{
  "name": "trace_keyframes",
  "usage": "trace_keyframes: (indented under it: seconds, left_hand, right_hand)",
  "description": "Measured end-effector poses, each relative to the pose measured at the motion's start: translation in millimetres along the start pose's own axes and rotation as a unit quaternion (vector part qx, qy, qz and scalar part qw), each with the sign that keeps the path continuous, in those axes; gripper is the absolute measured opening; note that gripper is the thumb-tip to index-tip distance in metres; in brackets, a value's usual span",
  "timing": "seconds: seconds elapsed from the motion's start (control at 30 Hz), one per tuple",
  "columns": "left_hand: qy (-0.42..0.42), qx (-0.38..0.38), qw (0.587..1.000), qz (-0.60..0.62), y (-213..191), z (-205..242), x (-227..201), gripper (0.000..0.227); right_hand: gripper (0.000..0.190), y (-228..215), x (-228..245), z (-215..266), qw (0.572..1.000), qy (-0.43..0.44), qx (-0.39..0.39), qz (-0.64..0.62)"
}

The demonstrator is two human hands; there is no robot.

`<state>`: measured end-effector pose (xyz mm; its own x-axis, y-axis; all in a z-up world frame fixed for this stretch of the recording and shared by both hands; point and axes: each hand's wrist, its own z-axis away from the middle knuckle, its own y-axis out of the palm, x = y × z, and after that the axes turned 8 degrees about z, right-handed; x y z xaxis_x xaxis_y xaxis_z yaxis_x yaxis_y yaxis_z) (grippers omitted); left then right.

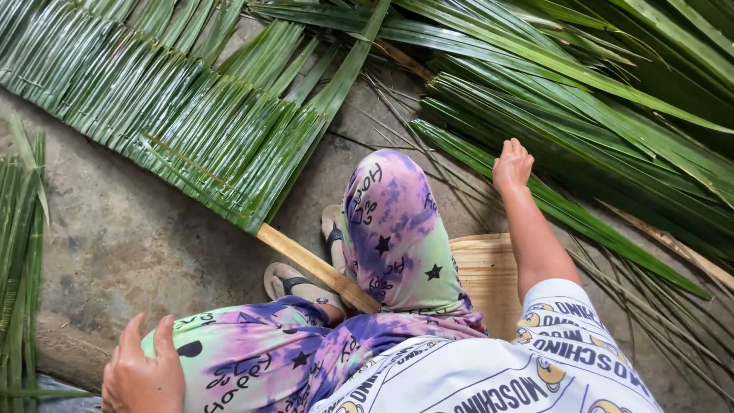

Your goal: Weaving and securing palm leaves onto a wooden stick to create a thatched panel

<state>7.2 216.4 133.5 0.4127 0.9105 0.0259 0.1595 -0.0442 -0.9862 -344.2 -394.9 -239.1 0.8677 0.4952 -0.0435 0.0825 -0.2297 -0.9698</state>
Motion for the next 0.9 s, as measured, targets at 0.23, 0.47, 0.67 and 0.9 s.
trace_keyframes:
  seconds: [0.23, 0.47, 0.67, 0.9]
  left_hand:
    - [-0.041, 0.056, 0.998, 0.002, -6, -13, -9, 0.049]
    - [-0.009, 0.047, 0.999, 0.024, -2, -15, -5, 0.045]
    - [-0.007, 0.054, 0.998, 0.037, -7, -17, -9, 0.045]
    - [-0.016, 0.046, 0.999, 0.022, -6, -14, -7, 0.045]
  right_hand:
    - [0.067, 1, 6, -15, 0.996, 0.019, 0.002, 0.089]
    - [0.032, -11, 5, -4, 0.983, -0.016, 0.026, 0.179]
    - [0.018, -26, -3, 0, 0.991, -0.053, -0.075, 0.093]
    - [0.020, -45, -52, -23, 0.998, 0.063, 0.001, 0.020]
